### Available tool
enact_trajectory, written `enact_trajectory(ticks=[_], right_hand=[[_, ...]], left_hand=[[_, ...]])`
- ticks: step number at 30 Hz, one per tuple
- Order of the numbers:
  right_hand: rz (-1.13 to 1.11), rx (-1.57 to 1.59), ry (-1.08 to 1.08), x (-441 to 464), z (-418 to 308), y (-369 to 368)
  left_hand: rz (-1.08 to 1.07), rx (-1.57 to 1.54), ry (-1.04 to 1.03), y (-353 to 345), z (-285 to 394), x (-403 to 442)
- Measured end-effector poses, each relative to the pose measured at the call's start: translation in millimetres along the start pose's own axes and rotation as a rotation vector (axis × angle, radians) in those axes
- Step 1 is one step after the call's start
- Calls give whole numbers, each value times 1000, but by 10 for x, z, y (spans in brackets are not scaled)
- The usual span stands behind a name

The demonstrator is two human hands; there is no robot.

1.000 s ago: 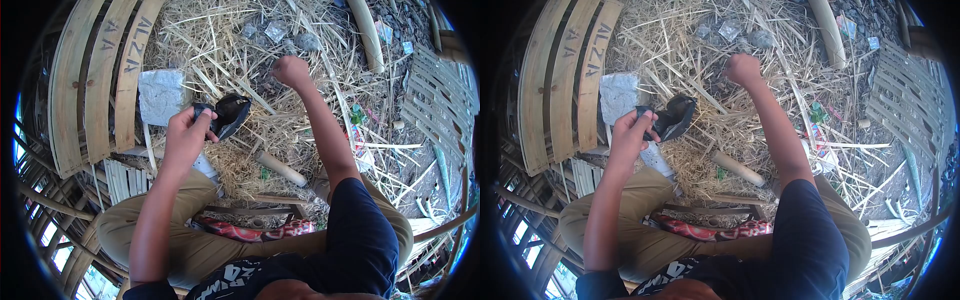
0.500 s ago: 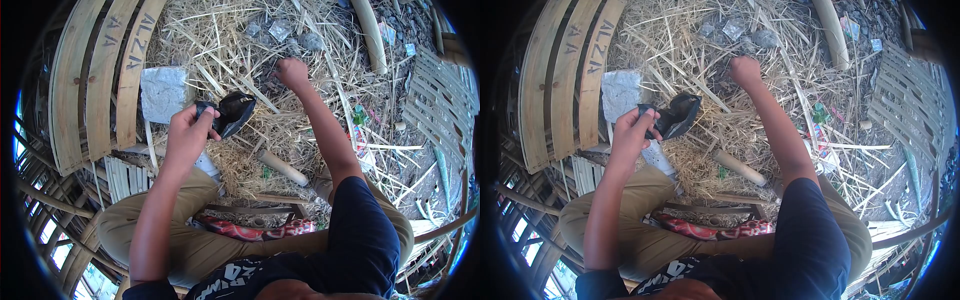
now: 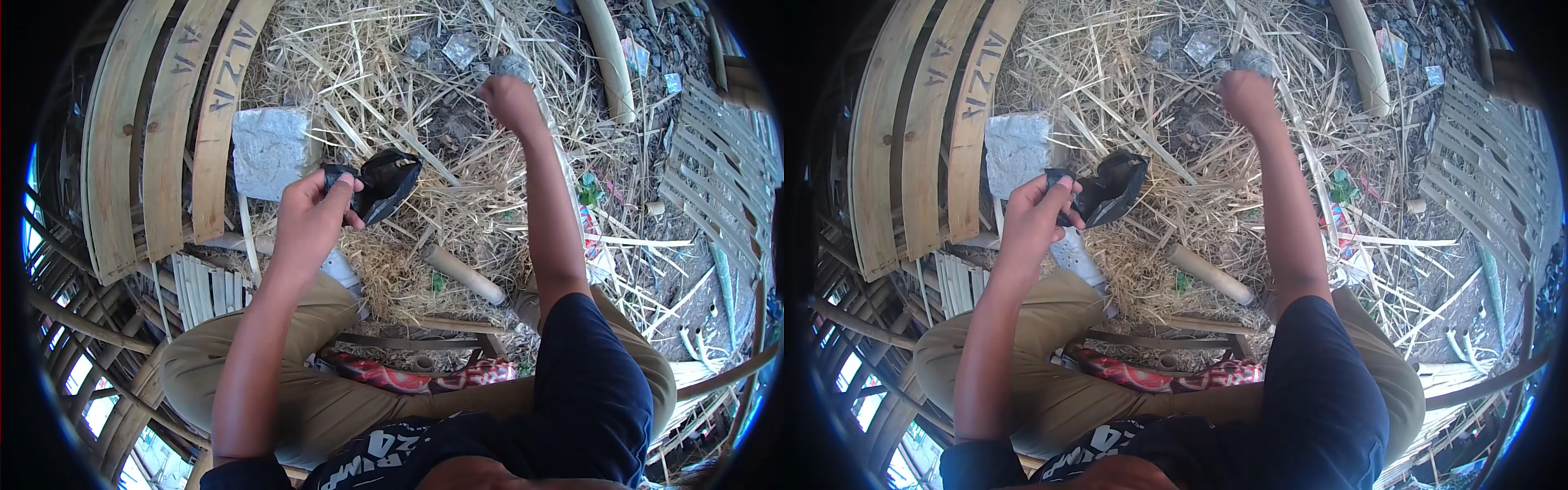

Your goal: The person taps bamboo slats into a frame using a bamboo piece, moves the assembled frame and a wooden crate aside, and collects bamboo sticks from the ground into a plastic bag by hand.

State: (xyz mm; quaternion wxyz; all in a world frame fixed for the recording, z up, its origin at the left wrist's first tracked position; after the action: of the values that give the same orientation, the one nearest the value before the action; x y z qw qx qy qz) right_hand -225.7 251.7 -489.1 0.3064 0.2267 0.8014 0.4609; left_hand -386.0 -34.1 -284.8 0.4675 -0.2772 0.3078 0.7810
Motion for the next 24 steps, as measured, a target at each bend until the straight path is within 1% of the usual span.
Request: enact_trajectory(ticks=[2, 5, 9, 12, 15, 18, 21, 24], right_hand=[[15, 187, -36, -52, 47, 308], [-20, 551, -18, -202, -140, 677], [-152, 834, 192, -292, -432, 778], [-315, 1026, 366, -392, -793, 740], [-494, 1061, 456, -542, -1206, 625], [-577, 977, 551, -656, -1542, 537], [-652, 892, 517, -707, -1673, 394], [-637, 814, 530, -713, -1719, 371]], left_hand=[[-2, -4, 1, -2, -1, 1], [-4, -8, -2, -4, 1, 4], [1, 3, 1, -13, 8, 2], [6, 8, 8, -14, 6, 2], [14, 1, 7, -18, 9, -5], [18, 3, 6, -6, -5, 2], [36, -30, -6, -8, 10, -4], [26, -4, 8, 9, 2, -9]])
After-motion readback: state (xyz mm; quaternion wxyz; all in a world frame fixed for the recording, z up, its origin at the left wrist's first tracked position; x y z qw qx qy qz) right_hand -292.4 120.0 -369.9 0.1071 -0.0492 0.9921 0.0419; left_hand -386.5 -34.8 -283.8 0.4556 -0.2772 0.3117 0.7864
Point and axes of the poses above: each hand's wrist, its own x-axis towards the middle knuckle, its own y-axis out of the back of the hand, z = x × y, the point moved 5 cm from there along x, towards the middle knuckle, and after that the axes turned 5 degrees about -z, right-handed, at the moved point
